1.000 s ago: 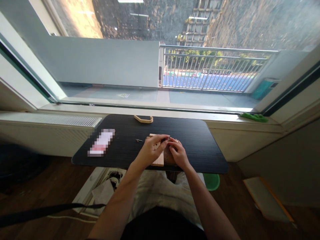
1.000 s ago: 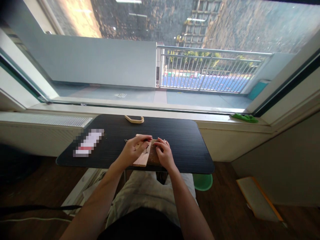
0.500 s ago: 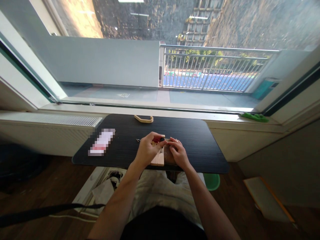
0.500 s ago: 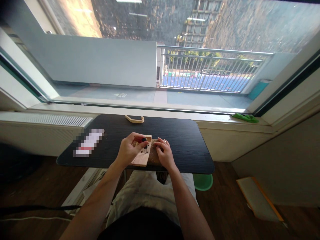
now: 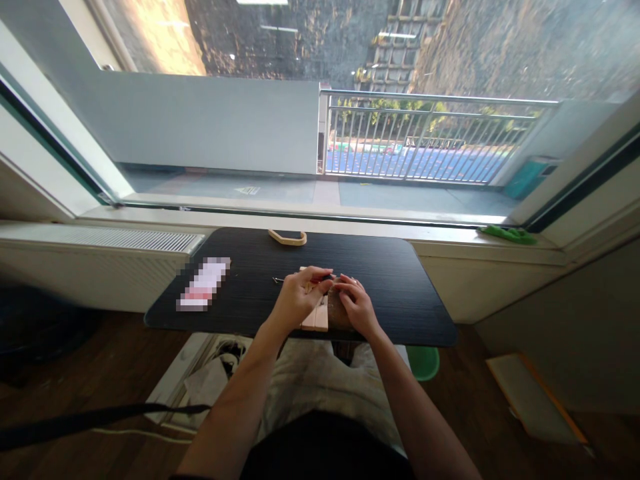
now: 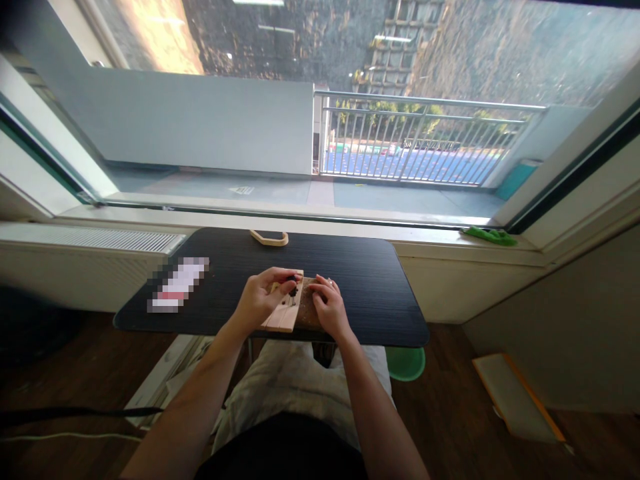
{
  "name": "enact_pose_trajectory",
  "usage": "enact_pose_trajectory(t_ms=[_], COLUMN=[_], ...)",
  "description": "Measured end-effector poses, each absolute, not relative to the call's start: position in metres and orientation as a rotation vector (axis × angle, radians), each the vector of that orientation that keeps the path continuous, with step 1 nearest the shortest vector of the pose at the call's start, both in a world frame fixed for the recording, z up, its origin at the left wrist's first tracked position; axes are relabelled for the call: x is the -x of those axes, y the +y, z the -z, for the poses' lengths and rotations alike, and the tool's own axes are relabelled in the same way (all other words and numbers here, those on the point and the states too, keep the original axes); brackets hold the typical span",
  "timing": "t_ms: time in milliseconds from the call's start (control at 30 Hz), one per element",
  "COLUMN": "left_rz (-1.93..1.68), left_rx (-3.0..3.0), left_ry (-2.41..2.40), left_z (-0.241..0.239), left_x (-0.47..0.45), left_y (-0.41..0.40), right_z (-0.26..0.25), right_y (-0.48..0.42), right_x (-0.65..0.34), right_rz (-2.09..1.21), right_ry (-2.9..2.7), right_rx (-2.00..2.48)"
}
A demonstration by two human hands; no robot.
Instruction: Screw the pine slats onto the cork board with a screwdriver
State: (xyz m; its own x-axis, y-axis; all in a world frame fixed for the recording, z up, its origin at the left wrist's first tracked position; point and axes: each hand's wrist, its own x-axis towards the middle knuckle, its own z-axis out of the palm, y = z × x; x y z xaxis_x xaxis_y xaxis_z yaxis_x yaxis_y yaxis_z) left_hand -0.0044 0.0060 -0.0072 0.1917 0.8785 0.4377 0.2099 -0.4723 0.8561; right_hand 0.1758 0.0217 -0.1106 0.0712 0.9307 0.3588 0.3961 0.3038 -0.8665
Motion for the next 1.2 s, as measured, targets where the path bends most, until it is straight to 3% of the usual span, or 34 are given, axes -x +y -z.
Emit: enact_pose_trajectory(t_ms=[800, 1200], left_rz=[-1.202, -1.302], left_rx=[-1.794, -1.885], left_ry=[0.819, 0.964], left_z=[0.0002, 0.0052], left_x=[0.0021, 0.0043], left_y=[0.0054, 0.0046], right_z=[0.1135, 0.1127], right_y=[0.0224, 0.0224], right_x=[-0.1747, -0.1752], right_rz=[-0.62, -0.626], right_ry=[-1.506, -1.509], right_rx=[1.242, 1.26])
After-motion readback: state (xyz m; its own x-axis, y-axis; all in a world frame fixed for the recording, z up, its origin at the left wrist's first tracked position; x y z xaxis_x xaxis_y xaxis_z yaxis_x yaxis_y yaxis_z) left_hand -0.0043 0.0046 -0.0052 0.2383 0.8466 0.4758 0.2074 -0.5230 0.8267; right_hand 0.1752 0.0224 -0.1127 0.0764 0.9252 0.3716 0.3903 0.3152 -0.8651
